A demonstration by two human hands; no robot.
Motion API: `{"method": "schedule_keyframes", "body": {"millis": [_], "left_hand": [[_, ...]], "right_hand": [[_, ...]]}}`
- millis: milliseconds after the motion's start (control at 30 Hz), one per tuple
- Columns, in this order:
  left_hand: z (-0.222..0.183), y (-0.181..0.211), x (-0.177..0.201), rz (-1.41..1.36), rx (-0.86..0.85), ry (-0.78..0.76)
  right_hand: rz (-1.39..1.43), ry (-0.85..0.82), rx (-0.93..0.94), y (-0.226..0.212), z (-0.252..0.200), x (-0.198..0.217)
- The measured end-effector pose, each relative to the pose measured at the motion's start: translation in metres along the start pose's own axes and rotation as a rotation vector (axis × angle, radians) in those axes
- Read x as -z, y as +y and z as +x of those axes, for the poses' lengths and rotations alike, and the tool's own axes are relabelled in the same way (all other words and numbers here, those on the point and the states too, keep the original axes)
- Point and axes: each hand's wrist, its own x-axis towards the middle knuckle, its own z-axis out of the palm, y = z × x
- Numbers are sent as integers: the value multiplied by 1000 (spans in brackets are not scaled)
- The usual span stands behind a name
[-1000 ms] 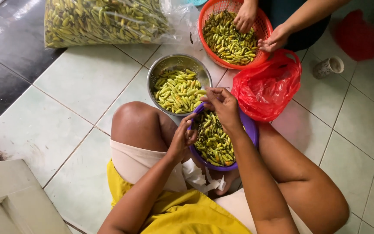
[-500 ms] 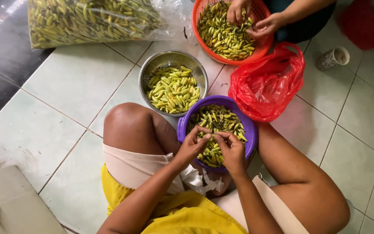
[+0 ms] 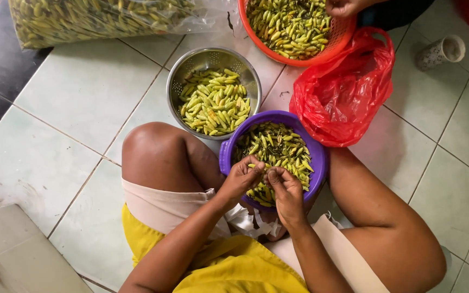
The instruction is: A person sitting on the floor manually removes the stems from green chili peppers and sorts them into different bowls.
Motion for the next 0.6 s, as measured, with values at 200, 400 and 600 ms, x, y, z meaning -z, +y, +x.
{"method": "schedule_keyframes", "body": {"millis": [200, 400, 600], "left_hand": [[5, 18, 1, -75, -49, 85], [6, 32, 9, -54, -60, 166], [5, 27, 7, -228, -58, 64]], "right_hand": [[-626, 24, 110, -32, 30, 28], [-1140, -60, 105, -33, 24, 62], [-1280, -232, 188, -24, 1, 24]]}}
